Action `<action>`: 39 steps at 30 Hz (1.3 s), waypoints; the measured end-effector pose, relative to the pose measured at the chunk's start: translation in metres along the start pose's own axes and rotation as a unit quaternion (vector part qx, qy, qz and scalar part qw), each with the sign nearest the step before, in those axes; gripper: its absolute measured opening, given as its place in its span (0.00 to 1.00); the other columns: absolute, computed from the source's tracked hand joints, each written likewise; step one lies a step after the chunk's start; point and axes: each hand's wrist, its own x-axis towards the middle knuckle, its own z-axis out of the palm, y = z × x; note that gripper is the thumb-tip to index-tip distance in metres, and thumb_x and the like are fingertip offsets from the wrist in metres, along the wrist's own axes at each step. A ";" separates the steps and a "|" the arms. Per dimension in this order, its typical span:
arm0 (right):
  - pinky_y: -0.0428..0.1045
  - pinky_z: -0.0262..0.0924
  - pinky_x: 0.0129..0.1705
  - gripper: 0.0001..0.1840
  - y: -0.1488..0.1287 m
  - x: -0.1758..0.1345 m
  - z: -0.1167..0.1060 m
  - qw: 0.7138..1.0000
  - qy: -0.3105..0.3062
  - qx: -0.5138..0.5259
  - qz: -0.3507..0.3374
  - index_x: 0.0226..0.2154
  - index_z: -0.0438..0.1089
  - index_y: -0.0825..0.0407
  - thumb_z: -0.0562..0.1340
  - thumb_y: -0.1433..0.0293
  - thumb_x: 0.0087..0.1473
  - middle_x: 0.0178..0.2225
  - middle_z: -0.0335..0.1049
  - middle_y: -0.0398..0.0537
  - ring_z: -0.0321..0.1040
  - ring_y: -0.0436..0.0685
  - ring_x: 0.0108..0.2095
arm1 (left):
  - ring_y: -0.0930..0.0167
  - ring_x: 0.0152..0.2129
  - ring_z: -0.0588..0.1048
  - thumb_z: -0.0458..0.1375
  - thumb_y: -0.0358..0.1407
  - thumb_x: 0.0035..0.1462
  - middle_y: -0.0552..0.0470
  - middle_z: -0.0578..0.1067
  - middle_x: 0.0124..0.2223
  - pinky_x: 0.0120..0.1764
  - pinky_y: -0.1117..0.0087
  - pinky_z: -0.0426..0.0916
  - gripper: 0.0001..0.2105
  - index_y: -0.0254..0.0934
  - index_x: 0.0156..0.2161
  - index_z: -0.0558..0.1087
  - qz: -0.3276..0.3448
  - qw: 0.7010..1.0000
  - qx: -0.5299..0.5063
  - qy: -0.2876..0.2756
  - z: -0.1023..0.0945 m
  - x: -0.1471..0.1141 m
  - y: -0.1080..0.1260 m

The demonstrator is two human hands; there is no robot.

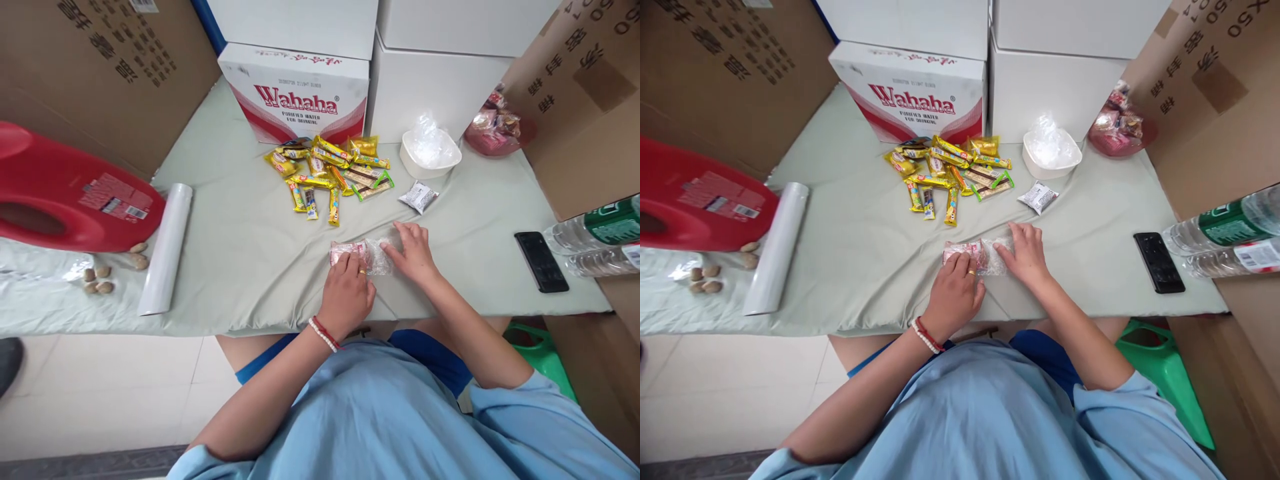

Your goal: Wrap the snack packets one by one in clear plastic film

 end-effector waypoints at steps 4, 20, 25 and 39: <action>0.63 0.60 0.59 0.10 0.007 -0.001 0.002 0.998 -0.065 -0.003 -0.005 0.39 0.76 0.51 0.67 0.62 0.57 0.47 0.71 0.60 0.60 0.72 0.56 | 0.50 0.65 0.64 0.53 0.29 0.64 0.29 0.70 0.64 0.64 0.49 0.64 0.24 0.22 0.64 0.68 -0.009 1.000 0.017 -0.013 0.004 -0.002 -0.002; 0.46 0.54 0.34 0.08 -0.081 0.035 0.028 0.951 -0.236 0.199 0.025 0.34 0.63 0.47 0.54 0.68 0.67 0.21 0.65 0.36 0.66 0.53 0.27 | 0.59 0.64 0.71 0.53 0.33 0.62 0.42 0.74 0.64 0.68 0.52 0.65 0.23 0.38 0.61 0.72 -0.031 0.959 -0.277 0.050 -0.022 -0.019 -0.053; 0.46 0.57 0.34 0.08 -0.075 0.023 0.027 0.946 -0.224 0.232 0.026 0.35 0.62 0.47 0.53 0.67 0.68 0.20 0.65 0.35 0.67 0.53 0.25 | 0.58 0.44 0.76 0.53 0.46 0.67 0.41 0.78 0.44 0.52 0.54 0.73 0.17 0.36 0.45 0.78 -0.275 0.926 -0.236 0.103 -0.014 -0.012 -0.073; 0.51 0.71 0.37 0.29 -0.065 -0.041 0.008 0.783 -0.096 0.564 0.245 0.39 0.71 0.48 0.66 0.39 0.55 0.37 0.77 0.45 0.73 0.56 0.35 | 0.59 0.61 0.70 0.51 0.28 0.68 0.40 0.77 0.57 0.62 0.51 0.67 0.15 0.39 0.54 0.76 0.015 0.972 -0.177 0.151 0.027 -0.001 -0.005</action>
